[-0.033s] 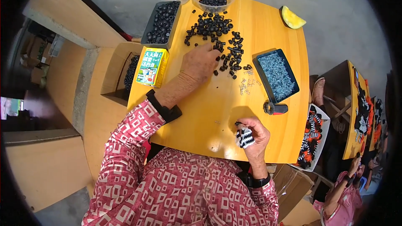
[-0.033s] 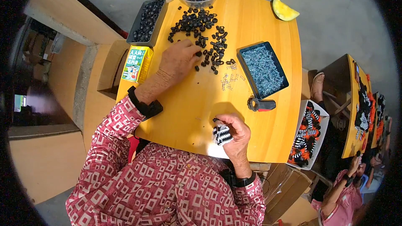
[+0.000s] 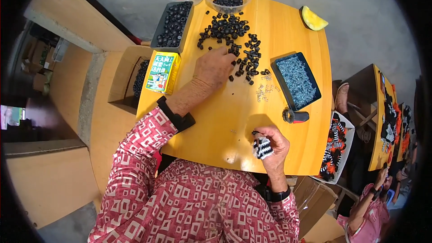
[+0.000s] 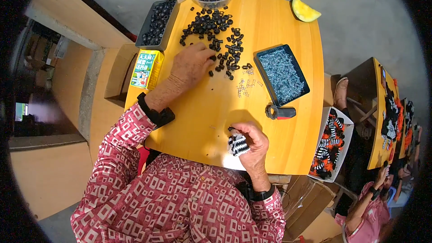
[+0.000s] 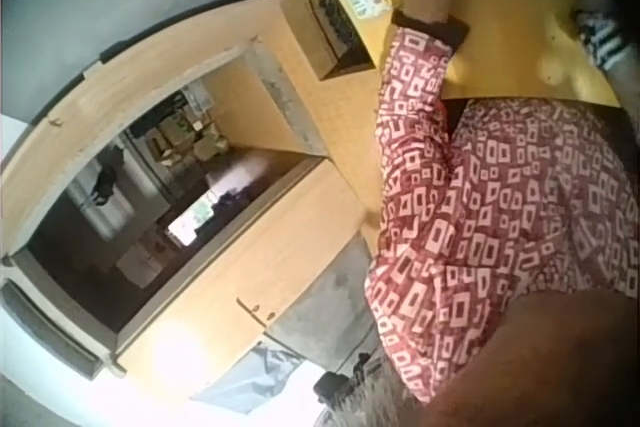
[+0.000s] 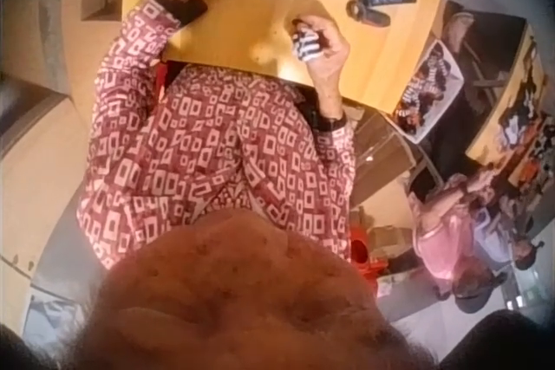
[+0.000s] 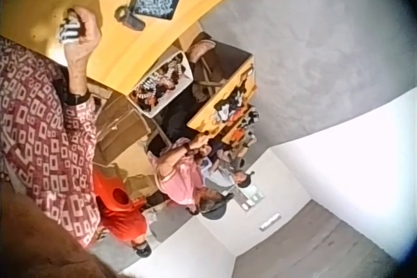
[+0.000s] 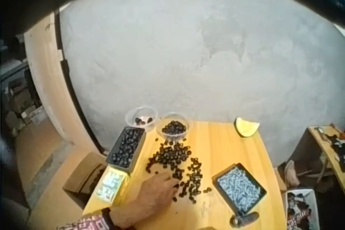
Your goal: The person assembles small black plastic parts onto a striped cylindrical object by hand at a workstation.
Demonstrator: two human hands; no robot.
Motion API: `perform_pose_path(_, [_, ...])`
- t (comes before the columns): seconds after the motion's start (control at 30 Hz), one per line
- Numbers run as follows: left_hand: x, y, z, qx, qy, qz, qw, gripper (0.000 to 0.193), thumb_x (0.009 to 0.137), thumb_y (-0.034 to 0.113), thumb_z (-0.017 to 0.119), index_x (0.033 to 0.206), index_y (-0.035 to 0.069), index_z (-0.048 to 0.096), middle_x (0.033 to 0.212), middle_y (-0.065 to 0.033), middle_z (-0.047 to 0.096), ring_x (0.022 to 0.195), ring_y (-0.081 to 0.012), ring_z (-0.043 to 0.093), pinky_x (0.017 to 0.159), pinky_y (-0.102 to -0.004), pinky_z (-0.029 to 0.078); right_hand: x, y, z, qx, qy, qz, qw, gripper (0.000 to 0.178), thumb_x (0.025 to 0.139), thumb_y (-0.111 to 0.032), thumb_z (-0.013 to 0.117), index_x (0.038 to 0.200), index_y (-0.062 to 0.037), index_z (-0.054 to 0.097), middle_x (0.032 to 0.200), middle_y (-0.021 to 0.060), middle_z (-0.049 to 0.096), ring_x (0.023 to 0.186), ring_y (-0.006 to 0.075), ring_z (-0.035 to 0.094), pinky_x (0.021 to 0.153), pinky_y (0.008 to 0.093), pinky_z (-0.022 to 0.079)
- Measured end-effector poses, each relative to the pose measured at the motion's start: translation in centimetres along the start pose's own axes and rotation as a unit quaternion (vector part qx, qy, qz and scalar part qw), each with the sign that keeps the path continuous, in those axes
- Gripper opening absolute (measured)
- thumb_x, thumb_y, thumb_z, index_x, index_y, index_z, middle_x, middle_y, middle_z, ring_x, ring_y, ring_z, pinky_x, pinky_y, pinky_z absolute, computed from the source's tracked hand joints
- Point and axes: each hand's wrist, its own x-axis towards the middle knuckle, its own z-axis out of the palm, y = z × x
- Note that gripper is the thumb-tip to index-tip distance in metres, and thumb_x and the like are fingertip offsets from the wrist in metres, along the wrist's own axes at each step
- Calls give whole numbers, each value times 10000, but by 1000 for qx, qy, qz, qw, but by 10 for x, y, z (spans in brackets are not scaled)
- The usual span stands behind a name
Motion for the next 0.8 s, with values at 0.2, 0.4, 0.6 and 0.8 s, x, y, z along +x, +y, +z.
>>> perform_pose_path(0.2, [1,1,-1,-86,-20,-19,996,193,808,140,670,986,67,688,944,-103,647,851,-275,655,763,-365,528,-1,0,0,-4,-1,-4,1000,265,758,138,648,997,23,656,914,53,652,845,122,641,780,248,518])
perform_pose_path(0.4, [-27,25,-11,-504,-146,-162,836,261,805,95,696,1057,31,672,950,-41,667,808,-113,637,750,-254,513,-2,3,-3,14,21,0,1000,256,780,134,641,1011,26,655,937,47,648,858,119,639,783,248,520])
perform_pose_path(0.6, [-59,50,-10,-646,-210,-239,694,288,823,-26,716,1095,18,634,993,-11,641,889,-75,627,805,-222,520,11,-9,2,10,48,-33,998,278,762,154,627,1011,32,647,911,30,611,832,106,596,772,234,489])
perform_pose_path(0.8, [-73,62,-4,-651,-192,-194,708,217,861,-22,685,1059,28,611,973,-7,627,910,-70,621,819,-219,519,12,1,3,-50,60,-68,995,299,741,156,632,1011,27,642,914,30,596,830,109,573,762,242,482])
